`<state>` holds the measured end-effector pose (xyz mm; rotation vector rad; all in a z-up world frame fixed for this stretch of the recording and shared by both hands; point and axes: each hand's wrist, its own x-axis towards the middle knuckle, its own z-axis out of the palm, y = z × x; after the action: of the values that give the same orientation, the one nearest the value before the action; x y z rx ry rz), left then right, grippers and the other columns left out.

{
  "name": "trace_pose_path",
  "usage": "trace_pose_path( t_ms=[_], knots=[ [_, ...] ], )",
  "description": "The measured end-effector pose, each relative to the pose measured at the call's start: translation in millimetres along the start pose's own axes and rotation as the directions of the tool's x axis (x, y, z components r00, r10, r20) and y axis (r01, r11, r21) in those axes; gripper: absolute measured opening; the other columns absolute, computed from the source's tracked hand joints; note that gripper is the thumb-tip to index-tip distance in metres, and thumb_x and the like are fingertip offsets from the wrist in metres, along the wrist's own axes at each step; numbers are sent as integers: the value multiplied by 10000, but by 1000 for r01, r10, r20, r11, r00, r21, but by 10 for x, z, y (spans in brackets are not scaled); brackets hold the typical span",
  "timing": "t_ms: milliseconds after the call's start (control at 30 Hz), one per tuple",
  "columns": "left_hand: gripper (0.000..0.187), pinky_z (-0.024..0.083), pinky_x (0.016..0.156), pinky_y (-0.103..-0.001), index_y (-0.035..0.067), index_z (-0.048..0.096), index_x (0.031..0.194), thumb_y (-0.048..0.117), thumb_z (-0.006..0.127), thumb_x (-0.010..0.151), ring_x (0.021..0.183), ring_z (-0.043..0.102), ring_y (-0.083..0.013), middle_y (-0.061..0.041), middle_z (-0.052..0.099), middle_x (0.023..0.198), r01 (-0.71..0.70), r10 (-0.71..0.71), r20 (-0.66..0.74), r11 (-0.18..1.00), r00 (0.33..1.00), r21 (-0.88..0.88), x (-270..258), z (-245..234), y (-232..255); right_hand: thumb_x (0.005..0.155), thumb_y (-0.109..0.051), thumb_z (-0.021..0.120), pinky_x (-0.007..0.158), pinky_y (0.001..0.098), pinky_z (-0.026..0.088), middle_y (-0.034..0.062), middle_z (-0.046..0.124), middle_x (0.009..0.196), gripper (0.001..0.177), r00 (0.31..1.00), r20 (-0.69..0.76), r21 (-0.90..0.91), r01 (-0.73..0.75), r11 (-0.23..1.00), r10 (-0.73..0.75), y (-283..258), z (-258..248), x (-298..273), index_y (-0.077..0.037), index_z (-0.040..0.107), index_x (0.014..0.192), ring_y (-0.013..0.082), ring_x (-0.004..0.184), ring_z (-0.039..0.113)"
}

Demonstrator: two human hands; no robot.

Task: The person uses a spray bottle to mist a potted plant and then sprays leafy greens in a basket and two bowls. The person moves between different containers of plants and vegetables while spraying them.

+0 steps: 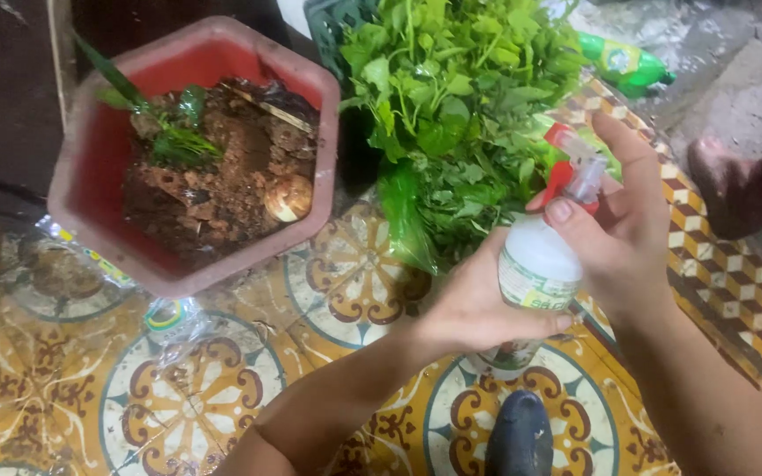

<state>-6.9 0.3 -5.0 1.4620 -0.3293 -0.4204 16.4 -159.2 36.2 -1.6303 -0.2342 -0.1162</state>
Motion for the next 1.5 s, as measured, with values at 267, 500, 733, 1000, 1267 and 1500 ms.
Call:
trace_pose_path(
  t_ms=[267,500,733,1000,1267,1500],
  knots=[
    [652,593,760,-352,14,524,1252,177,771,671,821,700,-227,-99,680,999,4,2,110,998,994,-57,-37,40,149,858,-83,600,669,357,587,276,563,1314,840,999,-3,34,-45,998,45,-198,82,-20,-18,224,1607,299,915,637],
    [1011,597,877,-380,-9,397,1473,362,750,601,970,723,-271,-149,670,1155,183,-202,86,965,976,188,-100,17,310,867,-212,593,747,354,571,212,481,1479,749,998,-50,-38,-52,998,50,-217,122,-96,28,303,1514,280,1013,612],
    [1031,594,952,-398,-8,344,1491,366,746,618,1087,696,-294,-164,611,1263,124,-138,87,981,987,146,-87,56,193,910,-149,576,691,376,564,325,432,1478,727,999,10,-67,47,997,-46,-32,9,-97,55,252,1528,340,975,590],
    [1040,586,929,-420,-32,359,1485,405,713,609,1074,706,-315,-189,645,1241,143,-165,110,972,980,185,-97,-14,244,916,-168,551,854,371,558,277,448,1460,752,999,-4,-47,43,998,-43,-3,29,-108,29,257,1579,352,1131,603],
    [1026,568,964,-409,-5,379,1460,431,726,598,1107,693,-300,-169,632,1267,206,-244,111,938,963,279,-35,29,215,870,-191,607,857,314,553,167,519,1348,765,988,-141,15,-60,998,61,-53,49,-152,1,331,1556,238,996,627],
    [990,579,925,-372,-6,435,1431,400,762,590,1051,707,-257,-148,663,1223,165,-186,91,966,978,198,-7,148,67,896,-118,584,828,376,584,247,491,1349,781,989,-149,-32,-10,999,5,-22,-41,-209,-7,245,1590,307,989,624]
  ],
)
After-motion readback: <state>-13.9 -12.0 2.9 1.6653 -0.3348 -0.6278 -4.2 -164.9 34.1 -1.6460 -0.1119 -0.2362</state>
